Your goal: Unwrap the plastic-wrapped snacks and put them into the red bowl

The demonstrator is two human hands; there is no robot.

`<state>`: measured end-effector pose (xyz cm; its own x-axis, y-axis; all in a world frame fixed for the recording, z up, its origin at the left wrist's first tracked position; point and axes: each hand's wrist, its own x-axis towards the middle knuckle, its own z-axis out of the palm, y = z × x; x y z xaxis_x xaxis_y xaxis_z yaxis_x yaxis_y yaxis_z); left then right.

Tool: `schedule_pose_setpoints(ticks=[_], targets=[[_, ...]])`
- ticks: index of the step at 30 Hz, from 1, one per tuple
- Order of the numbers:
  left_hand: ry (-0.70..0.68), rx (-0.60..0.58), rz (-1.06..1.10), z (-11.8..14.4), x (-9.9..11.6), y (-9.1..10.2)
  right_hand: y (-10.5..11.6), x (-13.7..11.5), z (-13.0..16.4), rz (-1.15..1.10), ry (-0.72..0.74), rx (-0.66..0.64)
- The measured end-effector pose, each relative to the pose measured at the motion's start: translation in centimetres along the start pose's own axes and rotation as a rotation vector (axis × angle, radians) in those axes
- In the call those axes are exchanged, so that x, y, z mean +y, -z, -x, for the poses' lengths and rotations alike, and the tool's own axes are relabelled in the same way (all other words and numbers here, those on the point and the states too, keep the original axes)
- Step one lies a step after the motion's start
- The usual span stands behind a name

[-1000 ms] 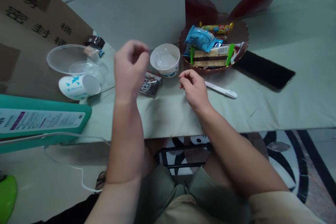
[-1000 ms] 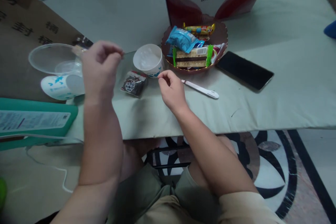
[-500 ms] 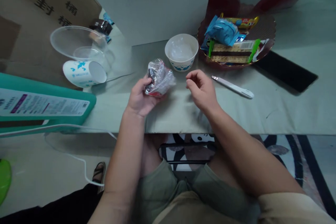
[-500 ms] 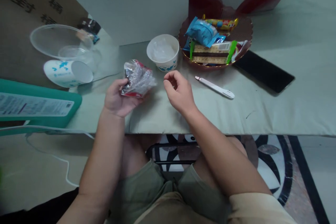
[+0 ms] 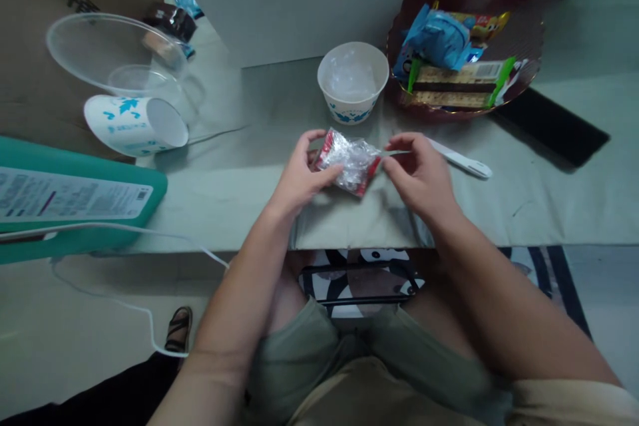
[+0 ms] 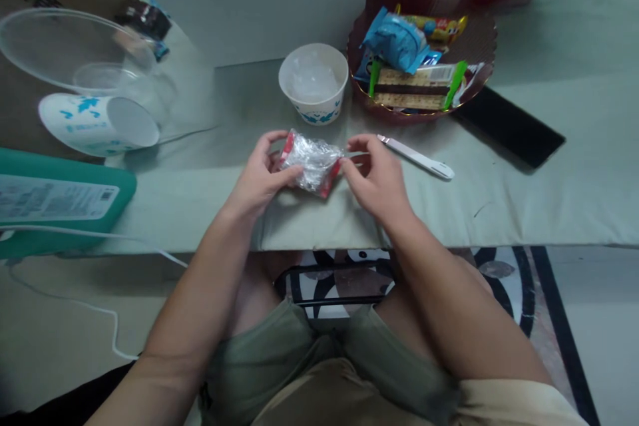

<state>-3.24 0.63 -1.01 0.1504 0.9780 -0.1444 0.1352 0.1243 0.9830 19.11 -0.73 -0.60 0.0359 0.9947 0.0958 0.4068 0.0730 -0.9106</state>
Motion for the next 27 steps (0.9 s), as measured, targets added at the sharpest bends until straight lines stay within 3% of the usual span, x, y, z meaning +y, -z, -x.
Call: schedule_pose_setpoints(ticks=[2, 4, 7, 9, 12, 16, 21, 27], targets=[[-0.064, 0.119, -0.134, -0.3, -0.2, 0.2, 2.2, 0.8, -0.4, 0.312, 0.067, 0.103], [-0.116, 0.180, -0.218, -0.4, -0.3, 0.6, 4.4, 2.2, -0.9, 0.587, 0.008, 0.186], [-0.157, 0.151, -0.252, -0.5, -0.3, 0.9, 6.8, 4.1, -1.0, 0.769, -0.115, 0.185], [-0.176, 0.101, -0.255, -0.4, -0.3, 0.8, 7.2, 4.5, -0.7, 0.705, -0.048, 0.152], [-0.213, 0.041, -0.249, -0.3, -0.4, 0.0, 6.0, 3.3, 0.4, 0.388, 0.121, 0.094], [-0.277, 0.021, -0.269, -0.1, -0.3, -1.8, 2.9, 0.0, 1.6, 0.113, 0.076, -0.094], [-0.310, 0.020, -0.299, 0.1, -0.2, -2.9, 0.7, -2.1, 1.3, 0.120, 0.007, -0.179], [-0.226, 0.041, -0.314, 0.0, -0.4, -2.4, 2.6, -1.1, 1.0, 0.303, -0.112, -0.302]])
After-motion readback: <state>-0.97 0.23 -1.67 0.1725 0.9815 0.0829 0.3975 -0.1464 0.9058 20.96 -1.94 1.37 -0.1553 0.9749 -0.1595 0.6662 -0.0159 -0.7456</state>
